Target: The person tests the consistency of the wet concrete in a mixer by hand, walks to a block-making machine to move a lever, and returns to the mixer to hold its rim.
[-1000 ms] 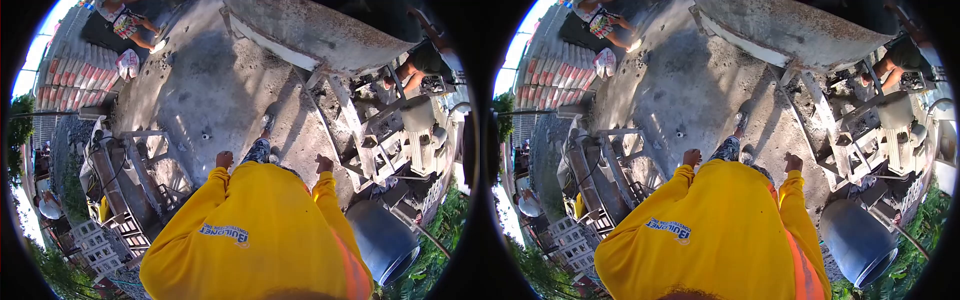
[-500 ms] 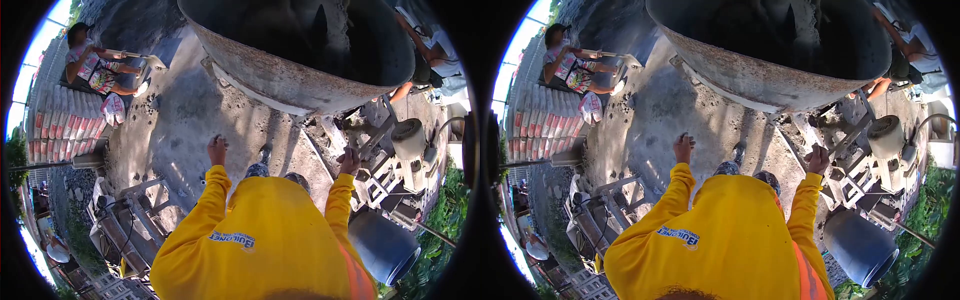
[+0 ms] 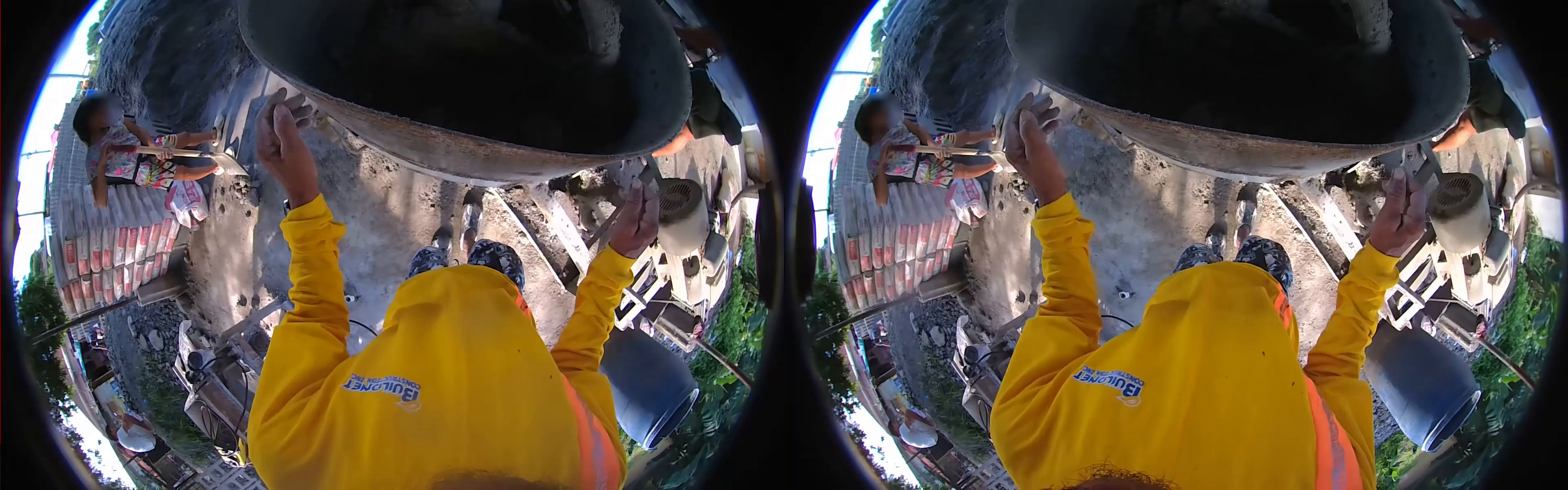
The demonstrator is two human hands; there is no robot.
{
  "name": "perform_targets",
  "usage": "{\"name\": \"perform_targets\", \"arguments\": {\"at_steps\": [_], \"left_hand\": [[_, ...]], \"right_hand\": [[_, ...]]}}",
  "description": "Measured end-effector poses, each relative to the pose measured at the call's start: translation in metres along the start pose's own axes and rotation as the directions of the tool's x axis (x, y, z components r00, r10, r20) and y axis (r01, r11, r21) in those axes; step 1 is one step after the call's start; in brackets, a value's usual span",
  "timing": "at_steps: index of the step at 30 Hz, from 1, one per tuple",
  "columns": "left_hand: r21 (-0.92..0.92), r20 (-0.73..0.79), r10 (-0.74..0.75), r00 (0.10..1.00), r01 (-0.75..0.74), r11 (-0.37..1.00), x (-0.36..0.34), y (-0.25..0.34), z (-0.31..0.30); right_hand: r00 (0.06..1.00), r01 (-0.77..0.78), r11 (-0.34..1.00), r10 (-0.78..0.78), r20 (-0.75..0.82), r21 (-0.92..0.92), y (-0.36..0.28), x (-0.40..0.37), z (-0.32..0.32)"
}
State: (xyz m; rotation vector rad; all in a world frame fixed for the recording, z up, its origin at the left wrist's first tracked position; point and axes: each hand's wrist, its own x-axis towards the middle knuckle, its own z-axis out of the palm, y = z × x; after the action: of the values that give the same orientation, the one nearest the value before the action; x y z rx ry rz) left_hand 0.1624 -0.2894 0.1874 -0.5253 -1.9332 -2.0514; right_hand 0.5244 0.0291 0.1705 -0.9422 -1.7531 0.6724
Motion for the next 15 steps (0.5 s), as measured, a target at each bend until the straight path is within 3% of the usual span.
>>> {"name": "perform_targets", "arguments": {"at_steps": [3, 4, 5, 9, 10, 12, 15], "left_hand": [[0.049, 0.048, 0.135, 0.990, -0.137, 0.989, 0.040, -0.007, 0.024], [0.081, 0.064, 0.178, 0.982, -0.183, 0.980, 0.053, -0.009, 0.033], [0.112, 0.085, 0.219, 0.972, -0.228, 0.967, 0.063, -0.012, 0.043], [0.174, 0.160, -0.050, 0.986, 0.021, 0.985, 0.071, -0.031, 0.084], [0.381, 0.215, -0.123, 0.969, 0.033, 0.924, 0.072, -0.026, 0.091], [0.451, 0.219, -0.149, 0.964, 0.036, 0.892, 0.076, -0.034, 0.095], [0.559, 0.240, -0.217, 0.946, 0.048, 0.828, 0.080, -0.040, 0.094]], "right_hand": [[0.991, 0.096, 0.993, -0.089, -0.098, 0.066, 0.012, 0.036, 0.018], [0.976, 0.193, 0.980, -0.197, -0.091, -0.048, 0.023, 0.051, 0.023], [0.973, 0.214, 0.975, -0.218, -0.081, -0.051, 0.030, 0.062, 0.031], [0.970, 0.240, 0.969, -0.241, -0.018, -0.058, 0.027, 0.081, 0.065], [0.977, 0.213, 0.976, -0.213, 0.010, -0.045, 0.030, 0.080, 0.070], [0.993, 0.115, 0.993, -0.115, -0.003, 0.002, 0.034, 0.080, 0.079], [0.982, 0.185, 0.974, -0.178, 0.060, -0.131, 0.038, 0.082, 0.075]]}}
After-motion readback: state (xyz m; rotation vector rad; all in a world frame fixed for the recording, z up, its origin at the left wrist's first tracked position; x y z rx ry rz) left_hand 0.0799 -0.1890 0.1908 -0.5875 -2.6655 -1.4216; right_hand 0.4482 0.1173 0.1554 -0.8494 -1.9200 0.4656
